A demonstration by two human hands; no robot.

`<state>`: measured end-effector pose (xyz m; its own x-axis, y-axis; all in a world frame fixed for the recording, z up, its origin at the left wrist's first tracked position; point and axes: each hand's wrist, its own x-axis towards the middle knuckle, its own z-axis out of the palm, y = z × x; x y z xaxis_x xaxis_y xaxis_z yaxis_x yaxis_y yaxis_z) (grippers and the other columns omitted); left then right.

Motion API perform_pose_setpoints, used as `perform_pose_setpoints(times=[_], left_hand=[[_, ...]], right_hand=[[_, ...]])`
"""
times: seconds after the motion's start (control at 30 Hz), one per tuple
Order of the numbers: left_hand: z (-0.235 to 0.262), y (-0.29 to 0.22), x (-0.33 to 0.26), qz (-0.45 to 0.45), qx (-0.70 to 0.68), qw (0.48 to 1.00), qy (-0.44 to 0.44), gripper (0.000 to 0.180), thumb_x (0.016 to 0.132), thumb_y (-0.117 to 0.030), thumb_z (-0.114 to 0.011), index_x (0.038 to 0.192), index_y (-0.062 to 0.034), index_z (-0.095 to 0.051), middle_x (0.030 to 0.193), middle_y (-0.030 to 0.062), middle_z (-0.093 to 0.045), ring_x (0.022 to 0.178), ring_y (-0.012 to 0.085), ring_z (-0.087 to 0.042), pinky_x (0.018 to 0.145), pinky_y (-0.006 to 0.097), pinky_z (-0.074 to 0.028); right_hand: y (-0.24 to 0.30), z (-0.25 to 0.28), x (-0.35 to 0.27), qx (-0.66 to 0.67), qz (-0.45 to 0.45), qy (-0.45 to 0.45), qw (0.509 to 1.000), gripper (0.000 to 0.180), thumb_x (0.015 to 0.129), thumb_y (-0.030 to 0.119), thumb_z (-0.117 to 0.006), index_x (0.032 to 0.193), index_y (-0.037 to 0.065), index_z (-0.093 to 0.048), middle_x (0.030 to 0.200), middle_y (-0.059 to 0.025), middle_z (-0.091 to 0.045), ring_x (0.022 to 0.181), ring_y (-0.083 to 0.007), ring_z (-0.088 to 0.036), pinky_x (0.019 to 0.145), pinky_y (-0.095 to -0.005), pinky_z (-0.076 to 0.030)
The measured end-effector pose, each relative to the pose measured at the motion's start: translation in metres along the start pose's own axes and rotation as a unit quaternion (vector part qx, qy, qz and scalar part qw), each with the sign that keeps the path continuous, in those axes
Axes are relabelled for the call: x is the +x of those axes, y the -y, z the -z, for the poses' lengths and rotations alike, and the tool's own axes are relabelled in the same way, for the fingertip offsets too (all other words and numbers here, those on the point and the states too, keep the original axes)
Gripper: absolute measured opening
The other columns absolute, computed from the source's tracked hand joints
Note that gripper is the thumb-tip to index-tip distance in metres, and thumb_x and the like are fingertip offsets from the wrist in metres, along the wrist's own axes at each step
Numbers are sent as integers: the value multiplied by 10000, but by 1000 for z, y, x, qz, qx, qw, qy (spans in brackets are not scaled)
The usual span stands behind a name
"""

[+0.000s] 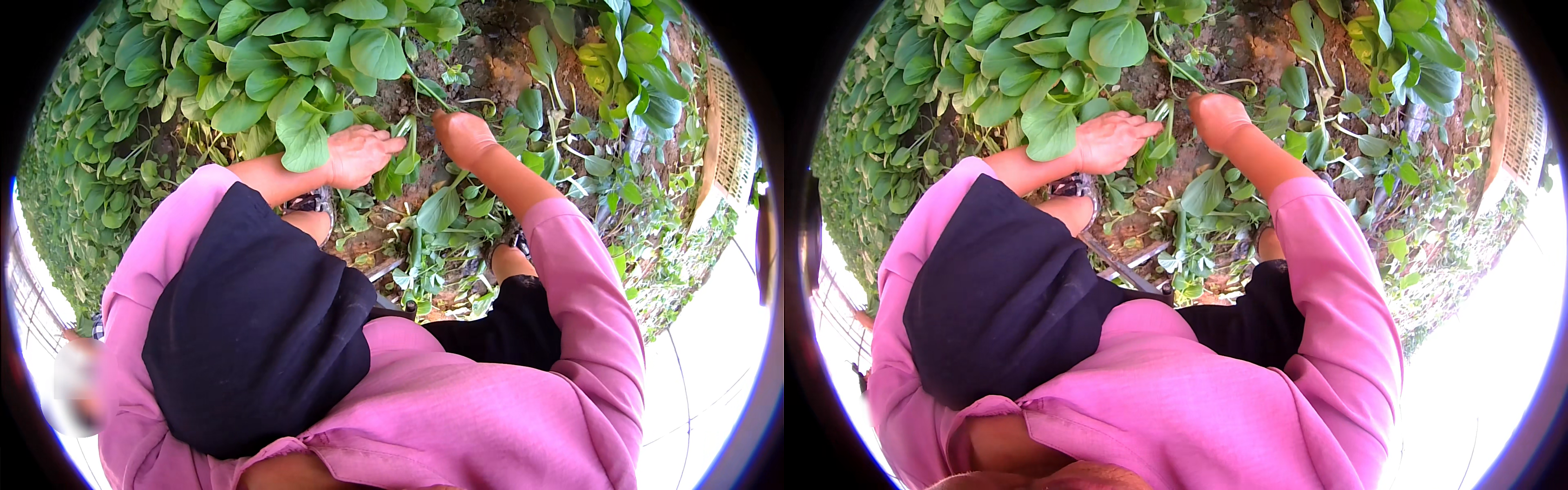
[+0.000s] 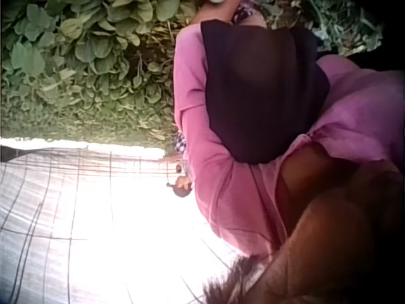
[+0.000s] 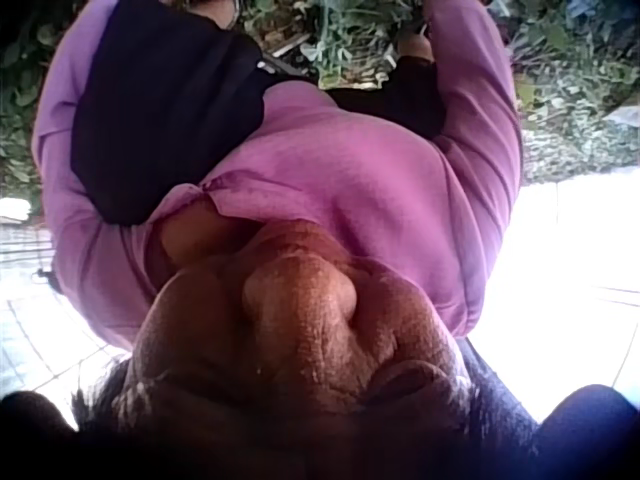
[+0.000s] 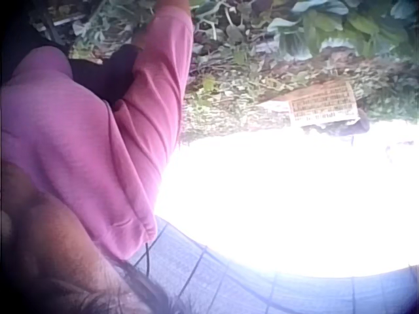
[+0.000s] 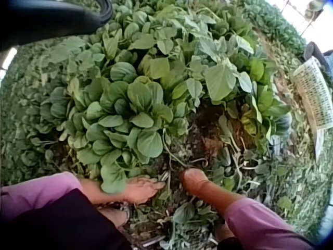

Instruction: The person harvests bok choy from the ground using a small curved blade, trimming the roots of each plant and placing them into a white plastic basket.

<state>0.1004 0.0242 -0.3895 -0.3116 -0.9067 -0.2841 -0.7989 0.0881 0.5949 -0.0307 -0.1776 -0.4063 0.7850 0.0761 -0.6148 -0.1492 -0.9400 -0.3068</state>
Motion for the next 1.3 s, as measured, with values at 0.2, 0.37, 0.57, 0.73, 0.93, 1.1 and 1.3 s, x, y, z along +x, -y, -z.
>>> perform_pose_setpoints(times=[0.2, 0.37, 0.57, 0.73, 0.93, 1.1, 1.3], left_hand=[[9, -11, -1, -19, 32, 996, 79, 246, 753, -75, -576, 977, 2, -642, 1174, 84, -537, 1020, 227, -550, 896, 359, -442], [1, -32, -4, -85, 140, 986, -39, 276, 812, -174, -565, 1030, -48, -678, 1316, 73, -510, 1078, 181, -520, 969, 354, -392], [38, -51, 7, -190, 161, 963, -103, 275, 711, -195, -594, 926, -60, -699, 1314, 109, -485, 1120, 202, -507, 1011, 385, -385], [53, -61, 7, -74, -46, 972, -217, 156, 747, -191, -655, 801, -50, -614, 1234, 145, -547, 1009, 263, -581, 814, 348, -506], [78, -54, 27, 175, -528, 800, -224, 473, 809, -324, -755, 1051, 37, -567, 1139, 159, -573, 953, 222, -620, 735, 315, -520], [77, -42, 18, 266, -657, 704, -39, 357, 747, -108, -742, 1039, 14, -577, 821, 59, -636, 623, 155, -638, 558, 268, -508], [92, -1, 28, 171, -139, 954, -201, 293, 739, -80, -569, 1023, -11, -576, 763, 219, -627, 612, 356, -633, 597, 447, -503]], right_hand=[[-26, 9, -30, 50, -20, 43, 998, 151, 846, 126, -579, 957, 25, -602, 884, -203, -676, 823, -361, -674, 701, -433, -543], [-28, 27, -57, 415, -103, -41, 903, 281, 877, 233, -656, 1038, 7, -609, 800, -139, -676, 523, -203, -586, 480, -314, -472], [3, 40, -50, 718, -105, 3, 689, 222, 842, 184, -710, 955, 15, -620, 667, -19, -592, 470, -102, -526, 431, -243, -427], [1, 54, -56, 715, -118, -103, 682, 106, 844, 119, -684, 882, 49, -614, 714, -21, -624, 528, -95, -565, 465, -230, -450], [31, 71, -72, 706, -64, -120, 695, 132, 852, 132, -676, 924, 39, -615, 700, -36, -634, 554, -105, -604, 493, -227, -483], [31, 69, -51, 661, -111, -122, 732, 154, 854, 153, -656, 858, 2, -628, 703, -58, -629, 587, -146, -618, 511, -317, -500], [15, 56, 12, 448, -160, -171, 863, 339, 907, 273, -533, 882, -47, -642, 807, -232, -667, 777, -397, -663, 740, -469, -531]])
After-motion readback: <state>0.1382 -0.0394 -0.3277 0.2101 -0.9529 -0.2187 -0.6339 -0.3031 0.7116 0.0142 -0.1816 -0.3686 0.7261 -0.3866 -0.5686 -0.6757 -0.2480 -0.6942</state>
